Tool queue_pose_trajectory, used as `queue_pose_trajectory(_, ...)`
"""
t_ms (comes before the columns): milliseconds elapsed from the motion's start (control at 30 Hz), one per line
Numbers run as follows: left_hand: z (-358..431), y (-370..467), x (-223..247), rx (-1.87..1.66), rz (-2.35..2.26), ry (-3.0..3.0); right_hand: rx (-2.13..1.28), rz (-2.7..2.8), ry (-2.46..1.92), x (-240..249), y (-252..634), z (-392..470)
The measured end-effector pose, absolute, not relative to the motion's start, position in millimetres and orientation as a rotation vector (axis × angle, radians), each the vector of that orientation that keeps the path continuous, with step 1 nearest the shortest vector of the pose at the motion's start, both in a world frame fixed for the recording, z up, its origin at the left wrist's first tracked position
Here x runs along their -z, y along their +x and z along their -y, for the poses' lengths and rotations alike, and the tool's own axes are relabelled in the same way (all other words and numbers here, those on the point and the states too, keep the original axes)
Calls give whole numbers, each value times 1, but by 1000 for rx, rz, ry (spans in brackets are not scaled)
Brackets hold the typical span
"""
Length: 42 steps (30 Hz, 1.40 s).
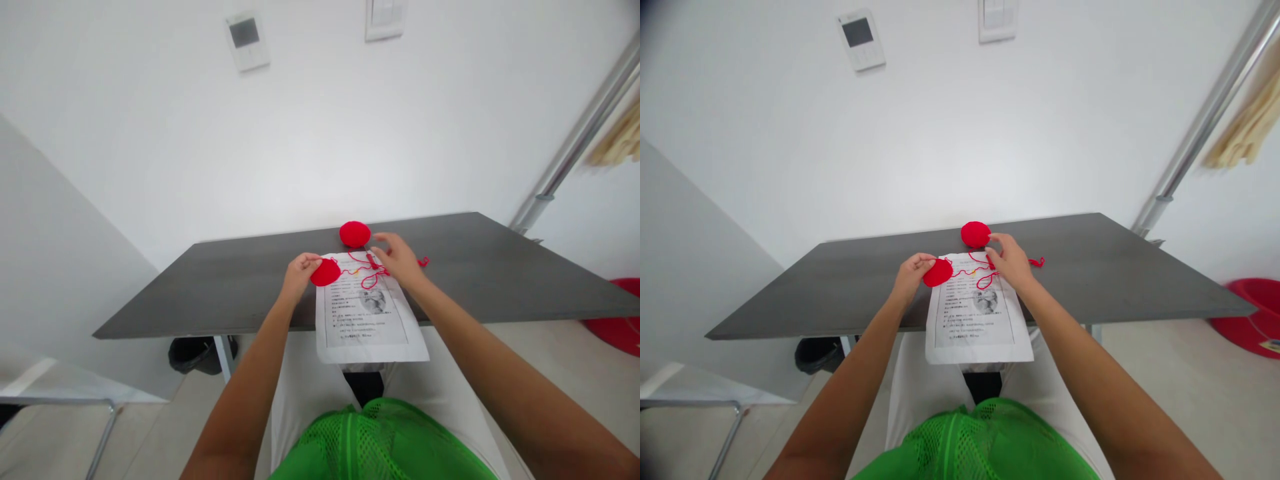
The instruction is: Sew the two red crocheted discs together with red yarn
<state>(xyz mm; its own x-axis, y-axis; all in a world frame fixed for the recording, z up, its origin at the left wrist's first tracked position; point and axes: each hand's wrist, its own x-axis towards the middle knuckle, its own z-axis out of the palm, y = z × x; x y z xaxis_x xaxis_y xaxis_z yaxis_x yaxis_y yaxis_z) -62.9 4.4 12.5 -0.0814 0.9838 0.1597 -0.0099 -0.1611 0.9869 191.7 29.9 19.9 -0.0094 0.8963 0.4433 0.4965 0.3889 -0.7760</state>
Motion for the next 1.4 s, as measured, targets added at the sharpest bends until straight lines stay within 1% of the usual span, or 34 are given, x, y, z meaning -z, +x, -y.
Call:
queue_pose_trajectory(133, -6, -38, -18, -1315, -1096, 1376, -725, 1949, -1041, -31, 153, -20)
queue_pose_trajectory(233, -6, -35, -23, -1225, -1062, 1415, -774, 2032, -990, -33, 148, -19)
queue_pose_trajectory(400, -3, -29, -31, -937, -1027, 1467, -832, 2077, -941, -32, 152, -19)
queue_pose_trajectory(467, -2, -26, -31, -880, -1030, 1475, -840, 2056, -963, -31, 153, -19)
queue_pose_trajectory(533, -2, -29, -29, -883, -1057, 1470, -822, 1986, -1023, -28, 159, -23)
queue_pose_trajectory(633, -3, -51, -22, -979, -1142, 1429, -725, 1781, -1173, -22, 181, -32)
queue_pose_trajectory(800, -5, -99, -10, -1370, -1312, 1260, -462, 1393, -1442, -10, 239, -46)
queue_pose_trajectory(933, -5, -94, -8, -1499, -1320, 1227, -389, 1383, -1482, -8, 248, -46)
queue_pose_trajectory(1067, -4, -57, -10, -1460, -1255, 1310, -437, 1558, -1325, -19, 210, -37)
queue_pose_trajectory(1200, -2, -29, -15, -1377, -1178, 1359, -675, 1850, -1093, -33, 170, -23)
queue_pose_trajectory(1300, 0, -23, -20, -1295, -1151, 1367, -779, 1995, -1005, -37, 160, -17)
queue_pose_trajectory(1400, 2, -22, -26, -1133, -1113, 1384, -795, 2051, -958, -37, 159, -15)
